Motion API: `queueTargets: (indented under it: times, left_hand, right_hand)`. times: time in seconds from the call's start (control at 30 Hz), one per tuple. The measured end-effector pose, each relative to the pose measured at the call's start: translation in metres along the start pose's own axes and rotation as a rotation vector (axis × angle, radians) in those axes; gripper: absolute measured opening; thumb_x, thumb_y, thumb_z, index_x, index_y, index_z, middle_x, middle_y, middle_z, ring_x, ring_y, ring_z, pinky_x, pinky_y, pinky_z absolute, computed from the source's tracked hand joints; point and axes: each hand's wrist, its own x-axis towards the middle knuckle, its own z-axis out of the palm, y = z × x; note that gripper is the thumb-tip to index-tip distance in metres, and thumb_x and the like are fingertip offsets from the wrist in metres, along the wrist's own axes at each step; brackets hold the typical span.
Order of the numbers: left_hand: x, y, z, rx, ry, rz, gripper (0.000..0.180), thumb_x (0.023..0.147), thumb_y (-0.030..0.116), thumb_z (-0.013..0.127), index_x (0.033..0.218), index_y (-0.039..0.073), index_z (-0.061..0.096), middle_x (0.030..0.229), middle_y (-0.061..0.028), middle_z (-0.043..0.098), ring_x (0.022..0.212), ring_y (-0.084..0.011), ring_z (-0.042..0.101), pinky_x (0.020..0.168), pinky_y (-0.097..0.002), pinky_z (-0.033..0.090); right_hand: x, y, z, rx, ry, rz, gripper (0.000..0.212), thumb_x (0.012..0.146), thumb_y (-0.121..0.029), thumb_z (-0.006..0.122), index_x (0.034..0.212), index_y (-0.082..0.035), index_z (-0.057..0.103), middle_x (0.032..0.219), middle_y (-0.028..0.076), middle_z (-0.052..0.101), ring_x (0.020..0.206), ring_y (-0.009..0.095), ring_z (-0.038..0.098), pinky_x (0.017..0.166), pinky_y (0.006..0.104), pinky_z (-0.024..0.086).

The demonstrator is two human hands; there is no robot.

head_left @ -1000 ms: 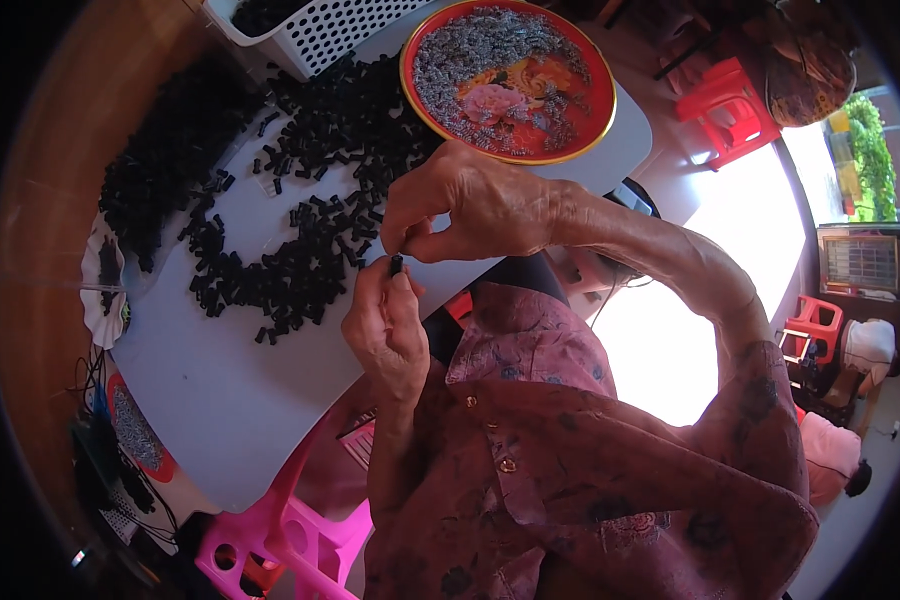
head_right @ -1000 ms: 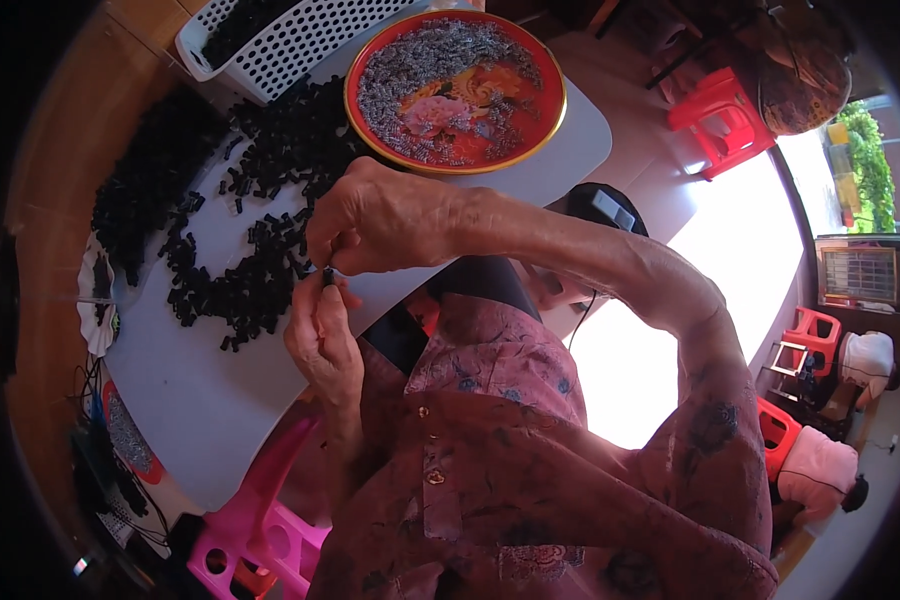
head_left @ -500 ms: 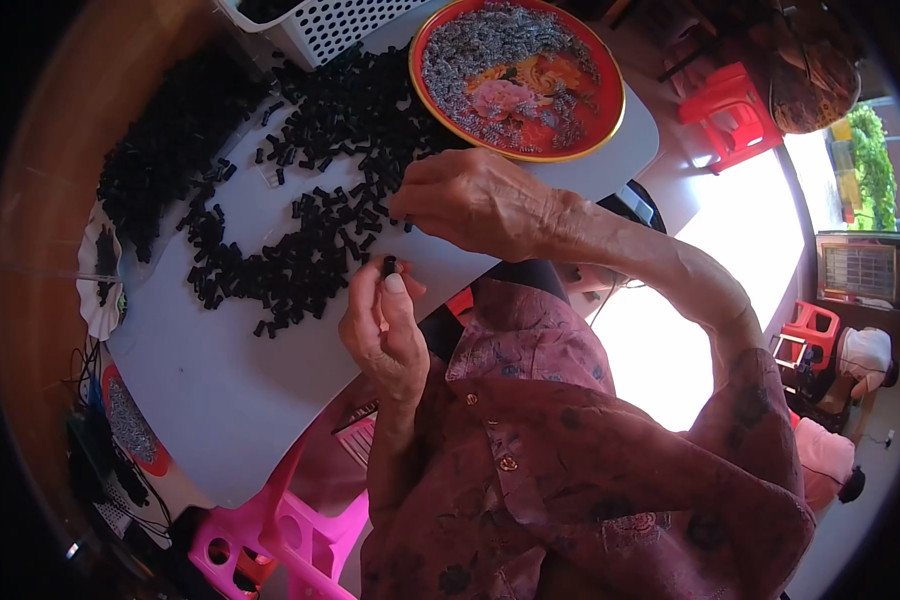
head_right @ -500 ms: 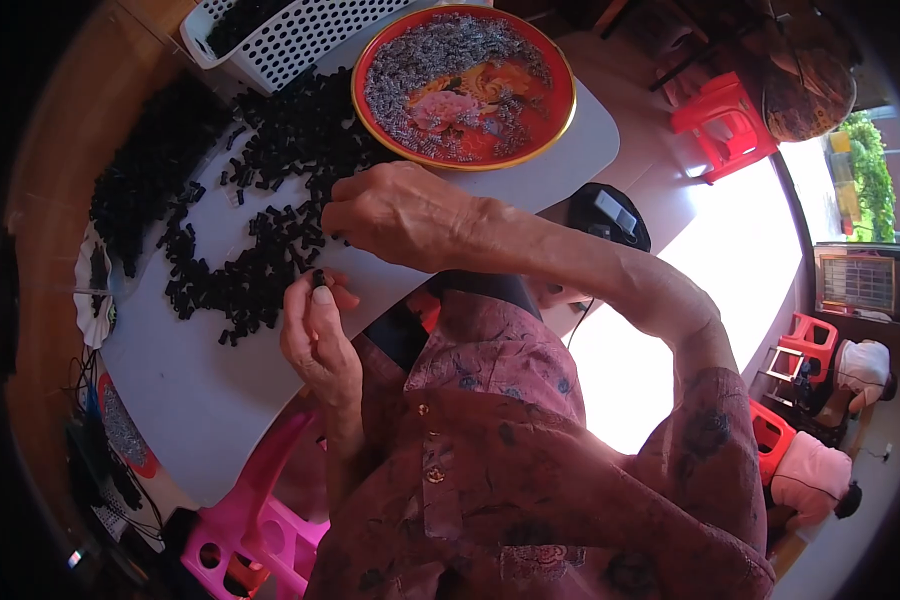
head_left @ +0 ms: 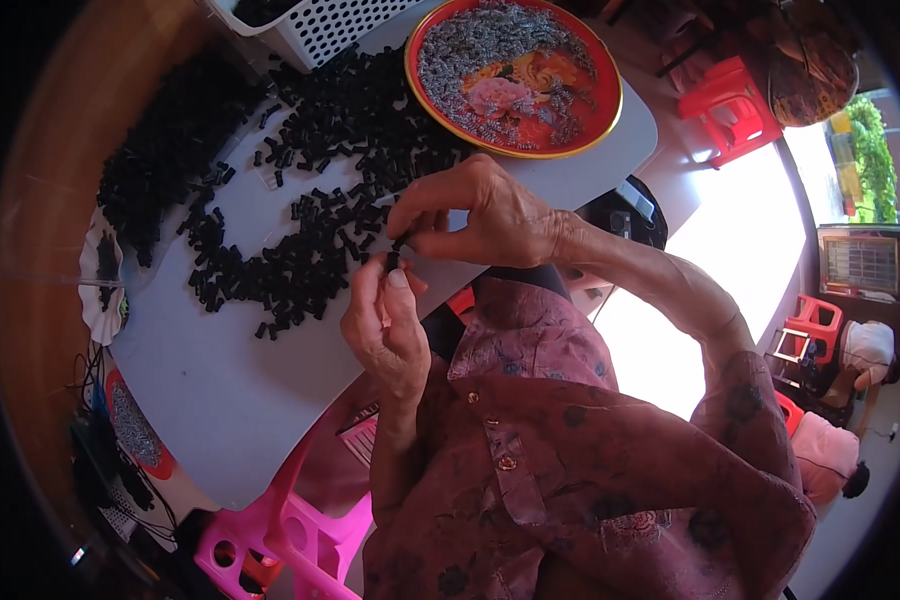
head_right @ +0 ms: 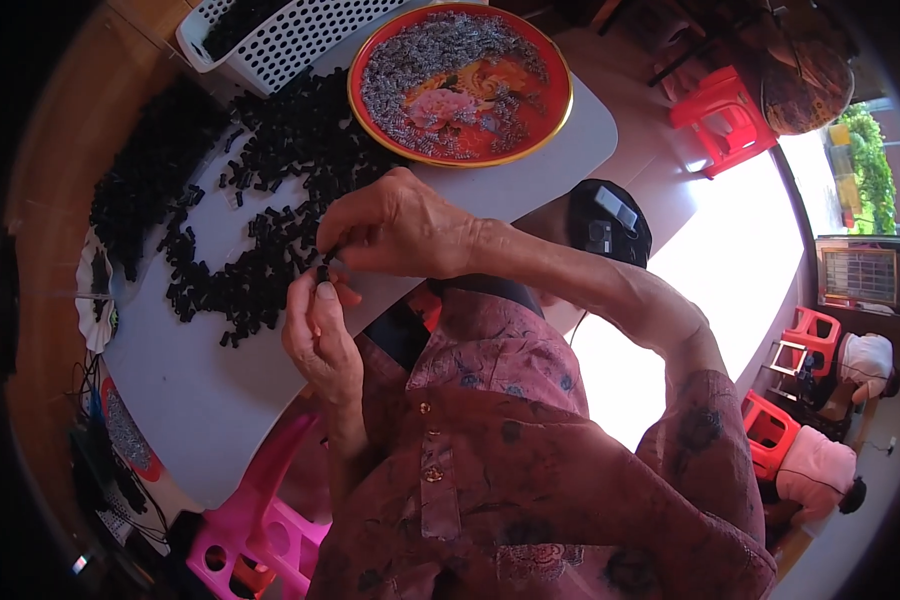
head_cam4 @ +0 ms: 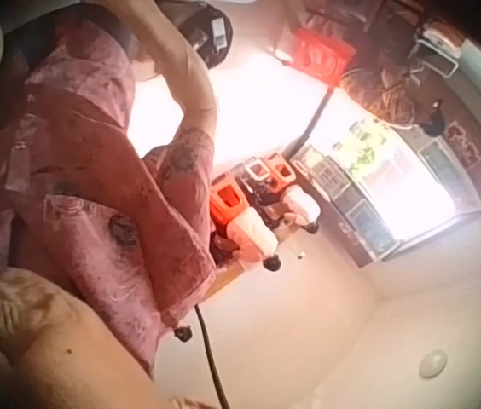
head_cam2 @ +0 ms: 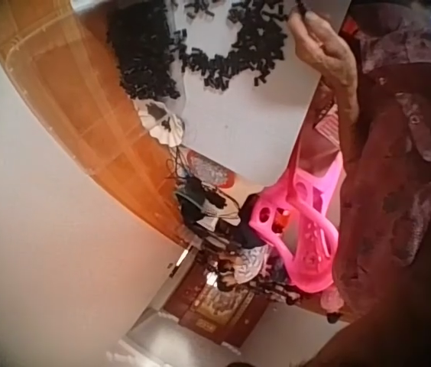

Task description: The person assembles small components by picking springs from a tray and inserting them into plastic pieces by hand.

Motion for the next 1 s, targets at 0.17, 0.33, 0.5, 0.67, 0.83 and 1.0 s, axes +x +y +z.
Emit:
queueTargets:
  times: [0.17,0.33,0.5,0.67,0.83,1.0]
  left_hand:
    - [0.002,0.002,0.0,0.011,-0.025,-0.006,0.02,0.094,0.011,0.048,0.105,-0.004,0.055,0.073,-0.0103,0.061,0.062,-0.015,0.058,0.054,-0.0274,0.044]
    - [0.003,0.003,0.001,0.044,-0.038,-0.008,0.021,0.094,0.012,0.049,0.105,-0.004,0.055,0.07,-0.0102,0.06,0.06,-0.0151,0.058,0.053,-0.0276,0.044]
    - [0.002,-0.001,0.003,0.05,0.016,0.02,0.02,0.093,0.012,0.05,0.104,-0.004,0.055,0.07,-0.0101,0.06,0.061,-0.0154,0.059,0.052,-0.0275,0.043]
    - [0.003,0.002,0.003,0.06,0.005,0.012,0.02,0.093,0.013,0.05,0.103,-0.002,0.055,0.07,-0.0093,0.059,0.061,-0.0153,0.057,0.052,-0.0275,0.042]
    - [0.003,0.002,0.001,0.078,-0.029,-0.006,0.019,0.091,0.013,0.049,0.102,-0.001,0.056,0.068,-0.0079,0.058,0.058,-0.0141,0.052,0.051,-0.0276,0.039]
    - [0.003,0.002,0.001,0.056,-0.042,-0.014,0.017,0.091,0.013,0.048,0.099,-0.001,0.056,0.066,-0.007,0.057,0.056,-0.0139,0.051,0.051,-0.0278,0.038]
  right_hand:
    - [-0.009,0.008,0.009,0.483,-0.042,0.182,0.014,0.083,-0.002,0.065,0.097,0.002,0.065,0.088,0.005,0.065,0.084,0.009,0.061,0.076,0.0261,0.051]
    - [-0.011,0.017,0.016,0.603,-0.023,0.153,0.018,0.084,-0.003,0.066,0.101,0.002,0.064,0.091,0.005,0.064,0.086,0.01,0.06,0.078,0.0255,0.05]
    - [-0.011,0.021,0.017,0.681,0.001,0.16,0.019,0.085,-0.003,0.065,0.103,0.002,0.064,0.092,0.006,0.064,0.088,0.011,0.06,0.078,0.025,0.049]
    - [-0.011,0.011,0.009,0.701,-0.07,0.25,0.017,0.086,-0.004,0.063,0.102,0.001,0.065,0.091,0.006,0.063,0.09,0.011,0.059,0.079,0.0246,0.049]
    - [-0.008,0.018,0.004,0.538,-0.027,0.096,0.016,0.087,-0.007,0.064,0.101,0.0,0.066,0.091,0.005,0.063,0.085,0.01,0.058,0.076,0.0243,0.048]
    - [-0.007,0.018,0.008,0.51,-0.009,0.053,0.018,0.086,-0.011,0.066,0.101,-0.001,0.067,0.09,0.003,0.064,0.078,0.008,0.057,0.073,0.0229,0.048]
